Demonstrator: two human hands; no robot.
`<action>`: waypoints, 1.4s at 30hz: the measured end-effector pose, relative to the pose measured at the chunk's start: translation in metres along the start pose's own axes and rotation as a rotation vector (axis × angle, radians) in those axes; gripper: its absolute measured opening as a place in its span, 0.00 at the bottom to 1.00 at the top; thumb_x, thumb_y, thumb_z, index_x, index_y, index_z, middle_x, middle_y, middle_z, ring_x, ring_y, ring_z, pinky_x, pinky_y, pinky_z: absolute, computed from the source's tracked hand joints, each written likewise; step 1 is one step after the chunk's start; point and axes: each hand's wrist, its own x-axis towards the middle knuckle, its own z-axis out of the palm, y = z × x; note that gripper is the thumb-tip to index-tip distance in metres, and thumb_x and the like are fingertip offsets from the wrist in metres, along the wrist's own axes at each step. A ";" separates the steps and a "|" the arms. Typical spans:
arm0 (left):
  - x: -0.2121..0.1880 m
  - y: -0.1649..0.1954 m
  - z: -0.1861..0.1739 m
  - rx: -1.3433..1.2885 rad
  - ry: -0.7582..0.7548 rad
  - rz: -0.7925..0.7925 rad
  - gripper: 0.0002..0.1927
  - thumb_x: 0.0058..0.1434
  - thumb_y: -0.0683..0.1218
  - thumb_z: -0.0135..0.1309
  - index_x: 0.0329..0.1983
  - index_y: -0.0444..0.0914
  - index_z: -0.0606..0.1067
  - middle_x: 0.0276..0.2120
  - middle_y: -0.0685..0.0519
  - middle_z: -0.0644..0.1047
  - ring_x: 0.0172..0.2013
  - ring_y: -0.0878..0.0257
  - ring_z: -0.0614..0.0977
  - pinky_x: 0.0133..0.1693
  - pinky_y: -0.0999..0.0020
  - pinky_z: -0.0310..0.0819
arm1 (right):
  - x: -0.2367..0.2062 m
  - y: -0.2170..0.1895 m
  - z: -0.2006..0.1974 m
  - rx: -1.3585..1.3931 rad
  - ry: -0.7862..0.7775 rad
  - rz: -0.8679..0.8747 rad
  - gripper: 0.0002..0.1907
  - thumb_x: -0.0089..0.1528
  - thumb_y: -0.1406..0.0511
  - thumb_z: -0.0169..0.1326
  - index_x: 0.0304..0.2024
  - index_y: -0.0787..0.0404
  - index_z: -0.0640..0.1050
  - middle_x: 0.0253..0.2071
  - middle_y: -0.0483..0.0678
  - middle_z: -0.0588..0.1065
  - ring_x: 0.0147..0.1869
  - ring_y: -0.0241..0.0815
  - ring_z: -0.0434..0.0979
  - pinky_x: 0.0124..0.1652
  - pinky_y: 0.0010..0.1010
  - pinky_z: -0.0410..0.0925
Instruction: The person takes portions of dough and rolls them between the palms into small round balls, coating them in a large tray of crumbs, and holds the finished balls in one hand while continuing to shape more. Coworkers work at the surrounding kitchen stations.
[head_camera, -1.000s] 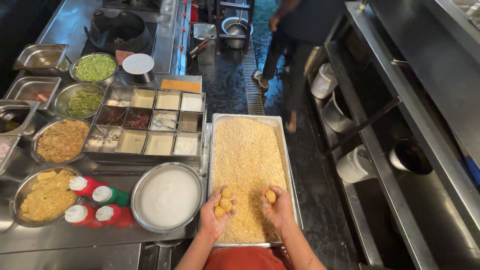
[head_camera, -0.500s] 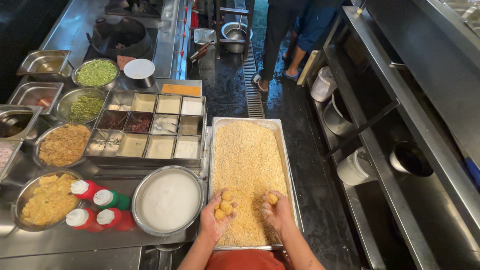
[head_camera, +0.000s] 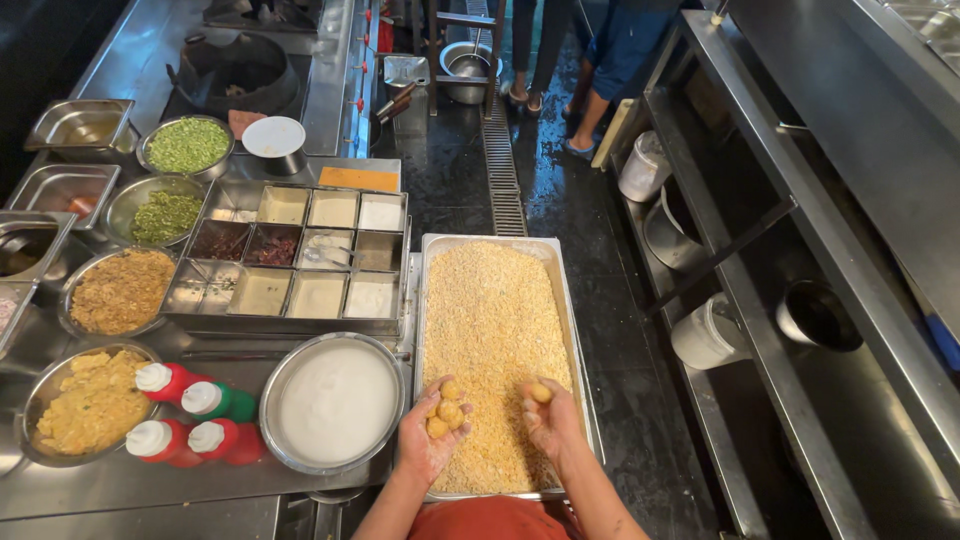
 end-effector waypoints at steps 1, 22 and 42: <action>0.000 0.000 0.000 0.009 0.010 -0.001 0.22 0.64 0.50 0.44 0.61 0.43 0.72 0.45 0.48 0.78 0.43 0.52 0.80 0.41 0.57 0.75 | 0.001 -0.001 -0.001 0.036 -0.039 0.027 0.12 0.69 0.61 0.44 0.37 0.60 0.74 0.27 0.47 0.74 0.23 0.37 0.69 0.20 0.24 0.63; 0.001 -0.002 -0.004 0.001 -0.001 -0.001 0.22 0.64 0.50 0.42 0.61 0.44 0.72 0.45 0.48 0.77 0.43 0.53 0.79 0.42 0.56 0.75 | 0.012 0.001 -0.011 -0.037 -0.016 0.078 0.14 0.67 0.56 0.48 0.33 0.57 0.73 0.23 0.45 0.72 0.19 0.36 0.67 0.15 0.24 0.58; -0.002 0.001 0.001 -0.003 0.012 0.003 0.22 0.64 0.49 0.42 0.61 0.42 0.72 0.44 0.48 0.77 0.43 0.52 0.80 0.40 0.56 0.76 | 0.013 0.001 -0.009 0.102 -0.429 0.119 0.21 0.67 0.54 0.53 0.20 0.49 0.66 0.13 0.38 0.62 0.10 0.33 0.59 0.09 0.26 0.52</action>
